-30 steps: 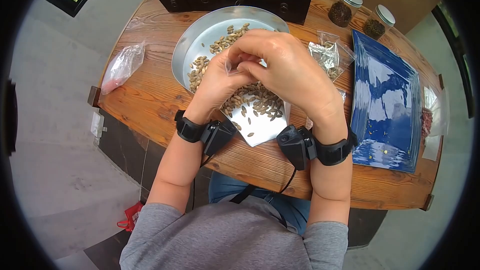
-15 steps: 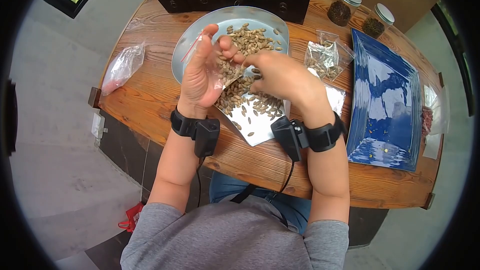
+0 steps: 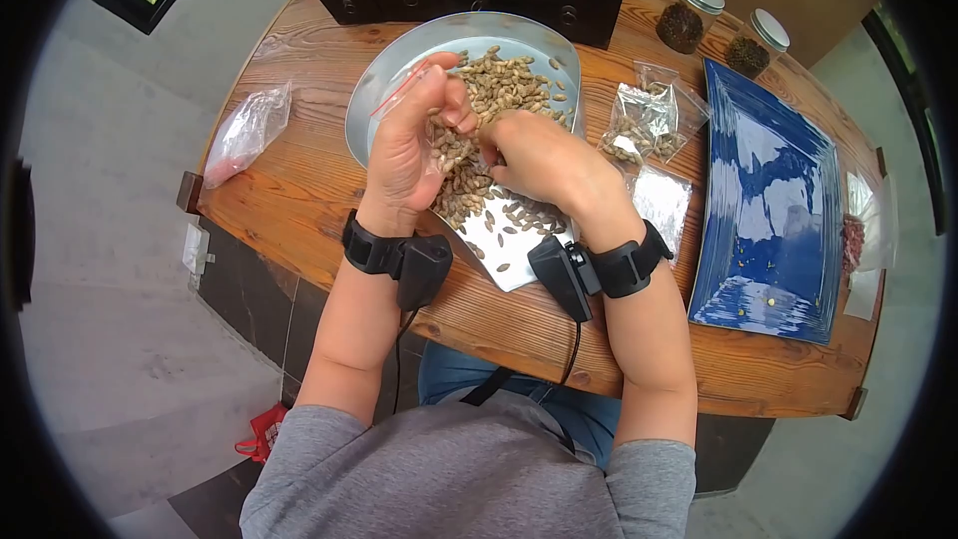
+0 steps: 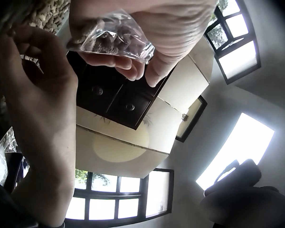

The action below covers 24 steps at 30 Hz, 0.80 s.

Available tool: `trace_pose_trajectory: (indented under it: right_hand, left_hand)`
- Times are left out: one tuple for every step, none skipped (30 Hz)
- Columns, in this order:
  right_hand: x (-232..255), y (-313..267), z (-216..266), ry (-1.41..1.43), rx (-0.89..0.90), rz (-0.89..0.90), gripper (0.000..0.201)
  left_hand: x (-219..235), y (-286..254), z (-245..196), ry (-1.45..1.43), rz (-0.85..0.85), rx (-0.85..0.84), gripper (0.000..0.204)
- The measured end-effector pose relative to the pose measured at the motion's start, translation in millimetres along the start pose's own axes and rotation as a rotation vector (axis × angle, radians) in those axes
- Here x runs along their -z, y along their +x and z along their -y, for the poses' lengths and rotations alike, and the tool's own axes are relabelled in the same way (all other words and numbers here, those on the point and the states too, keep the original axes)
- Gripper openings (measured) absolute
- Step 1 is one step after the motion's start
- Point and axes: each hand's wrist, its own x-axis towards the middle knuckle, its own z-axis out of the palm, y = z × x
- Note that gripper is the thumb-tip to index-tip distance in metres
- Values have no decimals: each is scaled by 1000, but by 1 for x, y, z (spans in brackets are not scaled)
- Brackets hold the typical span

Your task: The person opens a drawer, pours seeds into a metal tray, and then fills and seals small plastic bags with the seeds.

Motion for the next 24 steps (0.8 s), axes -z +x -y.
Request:
trace_pose_trajectory:
  right_hand:
    - [5, 1, 1, -11, -14, -2, 9]
    - [9, 1, 3, -21, -29, -4, 8]
    - [13, 1, 3, -21, -29, -5, 8]
    - [16, -1, 2, 10, -3, -53, 8]
    - [20, -3, 2, 42, 23, -100, 8]
    - [25, -4, 2, 42, 24, -100, 8]
    - [30, -7, 3, 76, 21, -160, 9]
    - [35, -9, 3, 111, 18, -220, 9]
    - [39, -11, 2, 108, 56, -273, 11]
    - [43, -12, 4, 108, 57, -272, 11]
    - [47, -15, 8, 134, 69, -332, 11]
    - [51, -18, 12, 160, 80, -392, 11]
    - [57, -22, 19, 150, 55, -355, 11]
    - [56, -23, 21, 150, 56, -355, 11]
    - [55, -23, 23, 151, 102, -378, 11]
    - [54, -23, 24, 152, 148, -402, 11]
    - [53, -23, 24, 153, 147, -404, 11]
    - [51, -22, 25, 52, 209, -414, 10]
    - [49, -21, 25, -50, 270, -422, 10]
    - [47, -20, 26, -49, 269, -425, 10]
    - [43, -19, 26, -46, 285, -430, 10]
    - [41, -19, 27, -43, 302, -434, 9]
    - [41, -19, 28, -43, 302, -433, 9]
    - [40, -19, 29, -73, 311, -416, 9]
  left_hand:
    - [-1, 0, 0, 96, -63, 9, 28]
    - [-1, 1, 0, 97, -61, 9, 28]
    - [-1, 1, 2, 207, -104, -9, 27]
    - [-1, 1, 3, 318, -147, -27, 26]
    - [-1, 1, 4, 319, -147, -27, 26]
    - [-2, 1, 6, 380, -146, -26, 25]
    - [-2, 1, 7, 441, -144, -25, 25]
    - [-2, 1, 9, 441, -145, -25, 25]
    - [-2, 1, 10, 444, -97, 11, 24]
    - [-2, 0, 10, 447, -50, 47, 24]
    - [-3, 0, 10, 447, -51, 46, 24]
    - [-4, -2, 9, 503, -25, 88, 24]
    - [-5, -2, 9, 559, 3, 131, 24]
    - [-5, -2, 10, 560, 3, 131, 24]
    - [-5, -1, 14, 529, 32, 117, 24]
    - [-5, -1, 16, 498, 62, 105, 25]
    - [-4, -1, 16, 500, 63, 106, 25]
    - [-4, -2, 16, 523, 72, 118, 25]
    - [-4, -2, 16, 547, 80, 129, 25]
    - [-5, -2, 16, 548, 82, 131, 25]
    - [-7, -3, 15, 532, 93, 113, 26]
    - [-8, -4, 15, 514, 103, 95, 27]
    - [-7, -3, 16, 514, 103, 95, 27]
    - [-3, -3, 18, 591, 119, 83, 28]
